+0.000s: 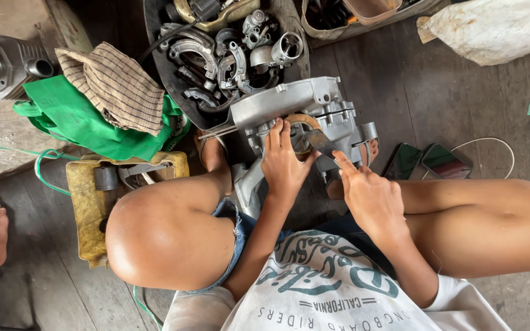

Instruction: The person sits on the floor and uses a metal scraper to clean a circular gasket on a silver engine casing. They repeatedly scrape the surface of the gasket and the surrounding metal area to remove residue.

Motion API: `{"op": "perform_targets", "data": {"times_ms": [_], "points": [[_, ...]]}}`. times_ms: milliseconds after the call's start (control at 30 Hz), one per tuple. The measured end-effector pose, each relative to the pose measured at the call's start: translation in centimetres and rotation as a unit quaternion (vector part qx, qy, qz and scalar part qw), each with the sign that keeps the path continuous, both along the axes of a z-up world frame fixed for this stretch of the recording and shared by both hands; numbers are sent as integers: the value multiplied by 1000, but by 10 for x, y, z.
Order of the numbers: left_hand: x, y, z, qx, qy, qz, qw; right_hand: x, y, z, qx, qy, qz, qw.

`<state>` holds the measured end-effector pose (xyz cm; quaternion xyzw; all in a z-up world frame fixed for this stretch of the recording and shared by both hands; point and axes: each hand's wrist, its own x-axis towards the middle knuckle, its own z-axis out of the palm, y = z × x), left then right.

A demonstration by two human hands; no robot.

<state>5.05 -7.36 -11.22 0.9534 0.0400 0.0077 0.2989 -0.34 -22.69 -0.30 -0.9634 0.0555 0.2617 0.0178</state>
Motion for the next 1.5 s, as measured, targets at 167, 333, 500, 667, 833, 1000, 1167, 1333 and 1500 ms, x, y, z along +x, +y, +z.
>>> {"op": "perform_targets", "data": {"times_ms": [167, 333, 500, 667, 833, 1000, 1167, 1333, 1500], "points": [[0, -1, -2, 8, 10, -3, 1000, -4, 1, 12, -5, 16, 7, 1000], [-1, -4, 8, 33, 13, 1, 999, -6, 0, 2, -2, -2, 10, 1000], [-3, -5, 0, 15, -22, 10, 1000, 4, 3, -25, 27, -50, 11, 998], [-2, -7, -29, -61, -74, 11, 995, 7, 11, -23, 96, -55, -35, 993], [-3, -12, -42, -44, -130, 34, 990, 3, 9, -33, 92, -77, -8, 993], [1, -13, -21, -2, -132, 37, 991, 8, 5, -37, 101, -72, -28, 992], [1, -15, -13, 76, -178, 55, 979, 17, 2, -36, 68, -68, -5, 995], [7, -4, -17, 128, -183, 15, 975, 22, 3, -40, 119, -45, -36, 991], [12, -7, -16, 117, -162, 13, 980, 22, 9, -34, 131, -44, -37, 990]]}}
